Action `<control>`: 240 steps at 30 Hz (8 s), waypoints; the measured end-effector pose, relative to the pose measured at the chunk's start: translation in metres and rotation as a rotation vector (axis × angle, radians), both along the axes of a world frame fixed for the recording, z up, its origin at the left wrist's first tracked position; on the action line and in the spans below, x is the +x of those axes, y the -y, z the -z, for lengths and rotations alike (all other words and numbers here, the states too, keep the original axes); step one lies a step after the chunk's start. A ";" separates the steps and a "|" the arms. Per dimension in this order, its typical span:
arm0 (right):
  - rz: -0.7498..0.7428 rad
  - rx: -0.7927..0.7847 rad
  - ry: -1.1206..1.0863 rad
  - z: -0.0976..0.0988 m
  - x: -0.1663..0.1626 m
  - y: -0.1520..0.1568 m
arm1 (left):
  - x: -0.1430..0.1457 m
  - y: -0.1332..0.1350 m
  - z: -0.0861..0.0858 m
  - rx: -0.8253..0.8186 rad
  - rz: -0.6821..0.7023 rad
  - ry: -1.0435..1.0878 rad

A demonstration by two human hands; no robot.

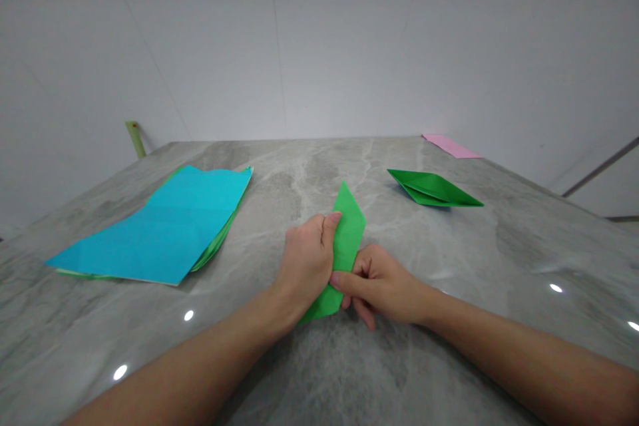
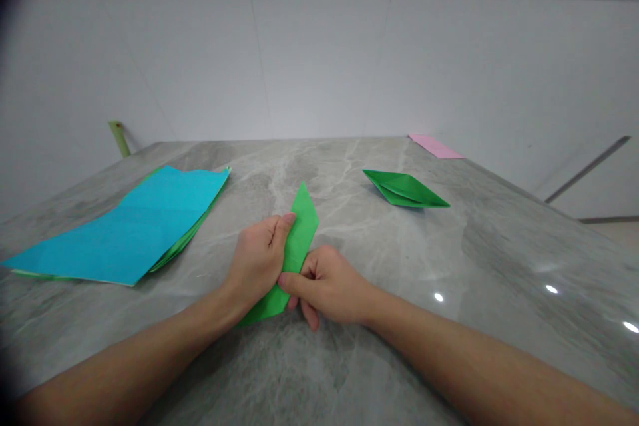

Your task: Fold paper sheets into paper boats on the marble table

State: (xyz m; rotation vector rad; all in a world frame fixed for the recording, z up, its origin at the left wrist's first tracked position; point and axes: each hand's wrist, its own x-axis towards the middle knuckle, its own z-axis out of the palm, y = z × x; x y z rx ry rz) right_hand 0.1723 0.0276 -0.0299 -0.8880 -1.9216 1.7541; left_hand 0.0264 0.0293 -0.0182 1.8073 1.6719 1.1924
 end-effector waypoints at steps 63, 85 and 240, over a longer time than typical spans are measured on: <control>0.387 0.127 -0.056 -0.001 0.014 -0.022 | -0.008 0.005 0.001 -0.645 0.602 0.782; 0.200 0.196 -0.154 -0.001 0.018 -0.019 | -0.010 0.006 0.002 -0.585 0.688 0.579; -0.004 -0.227 -0.263 0.000 0.006 -0.009 | 0.002 0.006 0.016 -0.441 0.588 0.749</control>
